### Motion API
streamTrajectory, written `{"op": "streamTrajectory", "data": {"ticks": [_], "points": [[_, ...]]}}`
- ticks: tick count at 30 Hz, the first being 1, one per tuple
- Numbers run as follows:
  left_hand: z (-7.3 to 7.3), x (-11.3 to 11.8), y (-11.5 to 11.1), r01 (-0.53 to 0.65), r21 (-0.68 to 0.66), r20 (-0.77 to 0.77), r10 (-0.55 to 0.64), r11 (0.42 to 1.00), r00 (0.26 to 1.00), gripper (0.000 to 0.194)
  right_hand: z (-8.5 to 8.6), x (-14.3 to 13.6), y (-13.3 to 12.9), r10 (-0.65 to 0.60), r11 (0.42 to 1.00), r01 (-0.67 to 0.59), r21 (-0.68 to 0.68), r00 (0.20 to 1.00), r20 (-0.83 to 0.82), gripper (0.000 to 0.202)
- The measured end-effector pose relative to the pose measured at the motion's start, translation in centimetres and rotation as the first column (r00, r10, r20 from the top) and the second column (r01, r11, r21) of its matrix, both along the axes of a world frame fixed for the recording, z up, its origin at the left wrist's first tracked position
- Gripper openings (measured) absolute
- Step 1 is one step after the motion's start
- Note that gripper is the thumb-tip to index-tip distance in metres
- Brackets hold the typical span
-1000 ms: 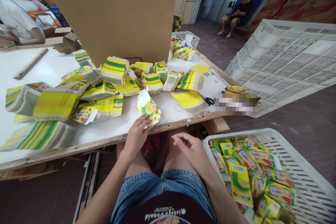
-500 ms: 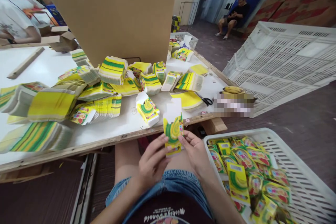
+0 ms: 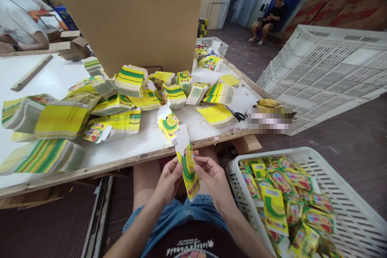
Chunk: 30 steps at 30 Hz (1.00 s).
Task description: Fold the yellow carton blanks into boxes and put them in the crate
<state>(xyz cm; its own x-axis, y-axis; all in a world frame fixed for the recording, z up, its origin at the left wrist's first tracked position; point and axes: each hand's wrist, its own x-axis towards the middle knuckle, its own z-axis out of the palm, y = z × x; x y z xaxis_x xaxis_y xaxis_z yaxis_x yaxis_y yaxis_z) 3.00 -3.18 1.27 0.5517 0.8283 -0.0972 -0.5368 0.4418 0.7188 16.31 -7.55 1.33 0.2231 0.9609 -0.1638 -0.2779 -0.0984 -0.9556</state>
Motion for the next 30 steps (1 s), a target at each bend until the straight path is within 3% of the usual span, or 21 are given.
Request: {"op": "streamTrajectory", "data": {"ticks": [9, 14, 18, 21, 25, 30], "points": [[-0.3, 0.2, 0.3, -0.151, -0.044, -0.157, 0.142, 0.988, 0.977, 0.035, 0.5, -0.4, 0.0, -0.008, 1.0, 0.01, -0.016, 0.987, 0.16, 0.028], [-0.9, 0.2, 0.3, -0.215, 0.056, -0.345, 0.221, 0.975, 0.912, 0.037, 0.1, -0.7, -0.1, 0.021, 0.999, -0.013, -0.035, 0.972, 0.233, 0.029], [-1.1, 0.4, 0.2, -0.202, 0.12, -0.392, 0.233, 0.972, 0.89, 0.037, -0.7, -0.5, -0.1, 0.011, 0.999, 0.003, -0.047, 0.953, 0.302, 0.026], [-0.8, 0.2, -0.1, -0.17, 0.212, -0.409, 0.245, 0.962, 0.879, 0.052, -0.9, -0.1, 0.1, -0.042, 0.999, 0.044, 0.0, 0.946, 0.322, 0.022], [0.1, -0.8, -0.2, -0.058, 0.216, -0.368, 0.136, 0.975, 0.92, 0.069, 0.0, 0.6, 0.1, -0.037, 0.992, 0.003, 0.124, 0.962, 0.269, 0.044], [1.3, -2.1, 0.4, 0.134, 0.167, -0.291, -0.081, 0.977, 0.953, 0.064, 1.1, 2.0, 0.1, 0.133, 0.973, -0.179, 0.148, 0.951, 0.278, 0.042]]}}
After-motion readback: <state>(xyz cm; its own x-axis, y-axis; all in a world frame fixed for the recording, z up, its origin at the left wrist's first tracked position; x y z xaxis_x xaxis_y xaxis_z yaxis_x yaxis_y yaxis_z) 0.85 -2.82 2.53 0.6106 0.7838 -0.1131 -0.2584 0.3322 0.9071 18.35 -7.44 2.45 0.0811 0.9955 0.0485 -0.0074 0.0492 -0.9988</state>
